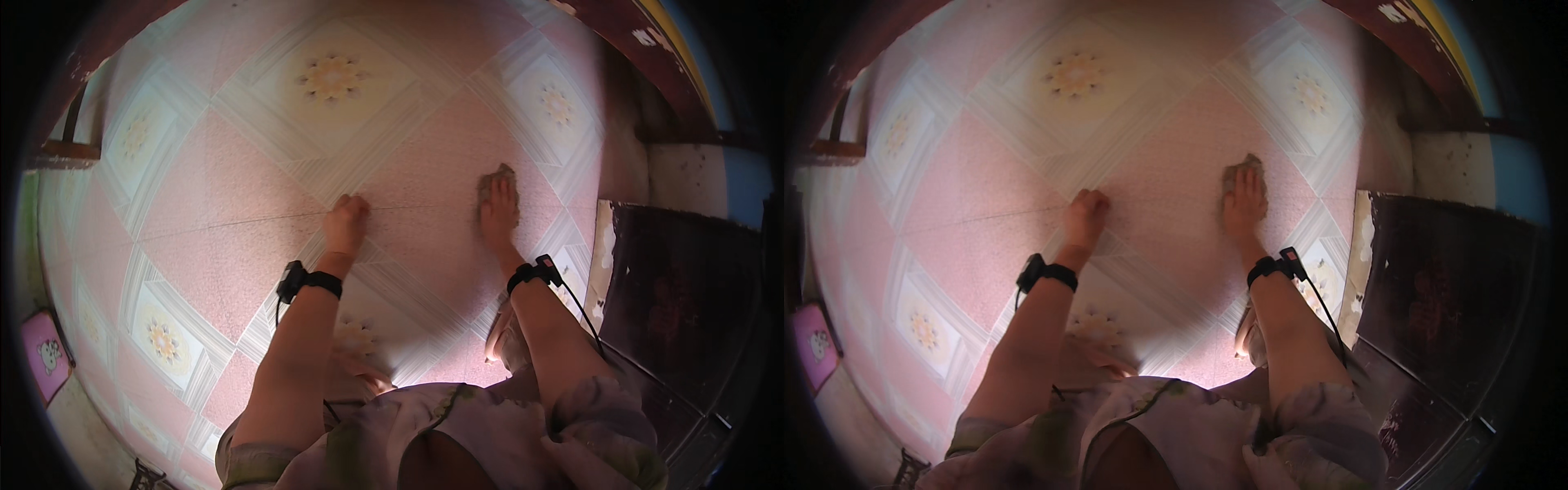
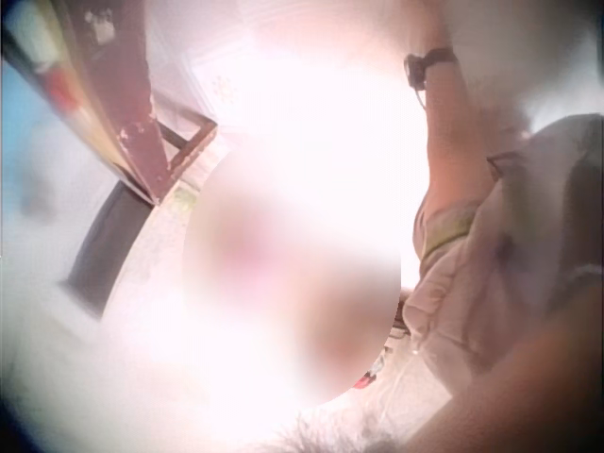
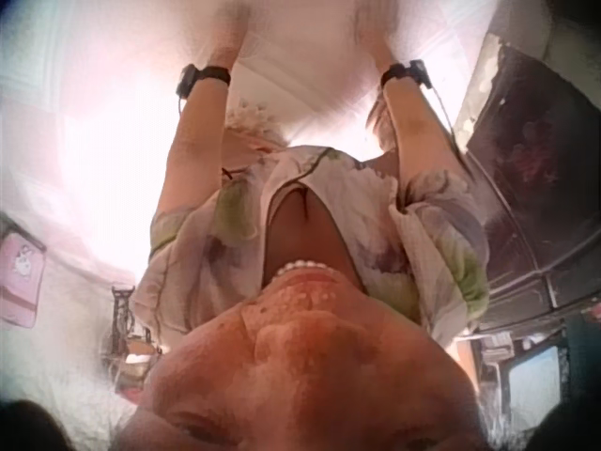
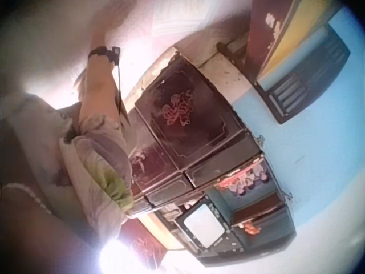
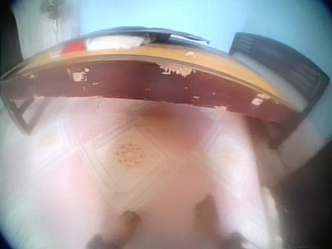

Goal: The person kneels on a tiled floor and wipes it with a cloth, moving around furniture and cleaning under a table. The person scrubs the floor in circular and back-and-forth motions, focusing on different areas throughout the clip.

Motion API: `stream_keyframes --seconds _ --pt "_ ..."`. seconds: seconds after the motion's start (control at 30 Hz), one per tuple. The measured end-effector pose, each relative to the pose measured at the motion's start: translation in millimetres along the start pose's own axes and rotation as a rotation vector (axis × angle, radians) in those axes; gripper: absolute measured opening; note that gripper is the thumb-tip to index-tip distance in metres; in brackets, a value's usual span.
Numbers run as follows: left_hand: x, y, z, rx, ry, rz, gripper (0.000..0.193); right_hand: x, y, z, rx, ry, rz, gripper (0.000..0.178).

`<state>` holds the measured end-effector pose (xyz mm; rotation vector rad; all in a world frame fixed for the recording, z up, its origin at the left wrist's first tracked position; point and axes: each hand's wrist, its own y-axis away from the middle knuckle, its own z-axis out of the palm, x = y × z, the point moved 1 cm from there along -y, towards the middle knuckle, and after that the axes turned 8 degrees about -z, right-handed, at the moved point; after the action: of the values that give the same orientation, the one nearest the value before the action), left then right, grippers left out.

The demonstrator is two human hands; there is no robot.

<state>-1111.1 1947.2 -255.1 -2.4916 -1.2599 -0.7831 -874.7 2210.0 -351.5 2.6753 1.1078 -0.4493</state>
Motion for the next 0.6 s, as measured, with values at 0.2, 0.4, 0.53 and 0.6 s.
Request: stream_keyframes --seconds 0.2,0.4,0.53,0.6 --pt "-5.9 -28.3 -6.4 -0.020 -0.133 -0.169 0.027 -102.6 61.7 8.0 -0.110 -0.088 -0.282 0.066" --pt "30.4 -45.4 21.3 0.165 -0.011 -0.055 0.043 -197.4 37.4 7.8 -0.174 -0.221 -0.884 0.055" --pt "44.9 -47.2 33.3 0.077 -0.249 -0.023 0.045 -197.3 -1.9 -11.1 -0.319 -0.227 -1.016 0.046" --pt "53.0 -48.3 48.2 0.064 -0.306 0.012 0.045 -174.3 -28.9 -16.2 -0.074 -0.230 -0.953 0.042"
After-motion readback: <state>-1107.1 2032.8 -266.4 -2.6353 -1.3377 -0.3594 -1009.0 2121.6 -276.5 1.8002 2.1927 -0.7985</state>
